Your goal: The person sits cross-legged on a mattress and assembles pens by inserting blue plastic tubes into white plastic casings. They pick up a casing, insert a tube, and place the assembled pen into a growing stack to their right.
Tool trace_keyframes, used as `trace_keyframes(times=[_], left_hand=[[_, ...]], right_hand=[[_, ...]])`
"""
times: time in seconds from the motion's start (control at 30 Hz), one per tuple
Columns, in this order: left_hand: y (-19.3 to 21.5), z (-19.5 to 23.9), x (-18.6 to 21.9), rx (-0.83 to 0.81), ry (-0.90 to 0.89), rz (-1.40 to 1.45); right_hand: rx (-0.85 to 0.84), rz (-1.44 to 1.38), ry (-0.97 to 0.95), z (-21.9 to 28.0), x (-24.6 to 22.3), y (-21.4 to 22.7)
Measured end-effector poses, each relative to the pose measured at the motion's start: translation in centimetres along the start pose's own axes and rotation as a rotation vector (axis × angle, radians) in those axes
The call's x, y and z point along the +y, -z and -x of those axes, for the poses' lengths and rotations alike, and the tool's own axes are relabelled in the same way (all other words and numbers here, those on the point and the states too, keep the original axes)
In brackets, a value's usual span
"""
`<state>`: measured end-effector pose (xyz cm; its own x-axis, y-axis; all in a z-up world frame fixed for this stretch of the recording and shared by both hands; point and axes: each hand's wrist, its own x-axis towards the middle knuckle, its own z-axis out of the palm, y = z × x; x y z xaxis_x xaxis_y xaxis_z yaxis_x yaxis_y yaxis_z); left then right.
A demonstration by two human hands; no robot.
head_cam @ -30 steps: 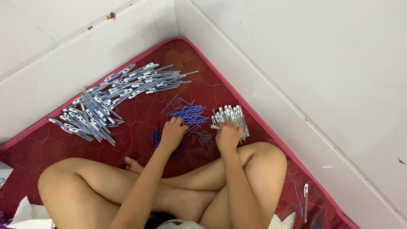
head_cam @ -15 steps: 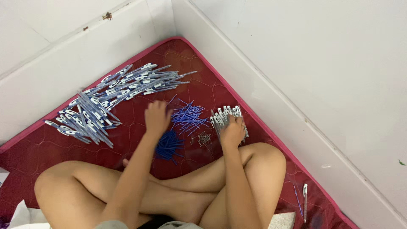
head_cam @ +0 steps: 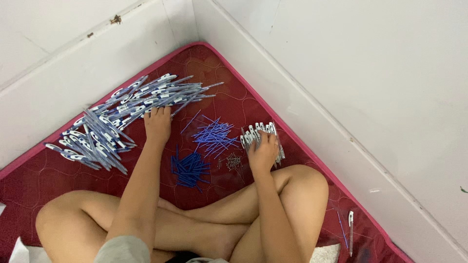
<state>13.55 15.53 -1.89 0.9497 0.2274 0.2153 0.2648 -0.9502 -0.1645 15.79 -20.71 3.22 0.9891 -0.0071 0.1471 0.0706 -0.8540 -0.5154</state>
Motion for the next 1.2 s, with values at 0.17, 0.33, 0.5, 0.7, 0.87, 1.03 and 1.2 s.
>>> trace_keyframes(times=[0.17, 0.33, 0.5, 0.7, 0.87, 1.03, 1.2], left_hand=[[2.6, 5.4, 2.6, 0.185, -0.106, 0.091], [7.6, 13.0, 7.7, 0.298, -0.317, 0.209], [8.0, 17.0, 9.4, 0.263, -0.087, 0.443], [7.9, 16.4, 8.4, 0.066, -0.045, 0.68], [7.2, 16.2, 9.0, -0.074, -0.06, 1.01], [7.1, 15.3, 9.7, -0.177, 0.053, 1.237], [4.1, 15.2, 8.7, -0.152, 0.321, 1.387]], right_hand=[[0.088, 0.013, 0.436, 2.3, -2.2, -1.8], [0.005, 0.065, 0.88, 6.2, -4.7, -2.5], [-0.35, -0.004, 0.884, 6.9, -3.0, -4.2], [-0.457, -0.028, 0.796, 5.9, -3.1, -3.4], [-0.529, -0.145, 0.715, 6.5, -3.2, -2.6], [-0.527, -0.251, 0.688, 6.5, -3.7, -2.0], [-0.394, -0.327, 0.603, 5.0, -4.3, -1.0]])
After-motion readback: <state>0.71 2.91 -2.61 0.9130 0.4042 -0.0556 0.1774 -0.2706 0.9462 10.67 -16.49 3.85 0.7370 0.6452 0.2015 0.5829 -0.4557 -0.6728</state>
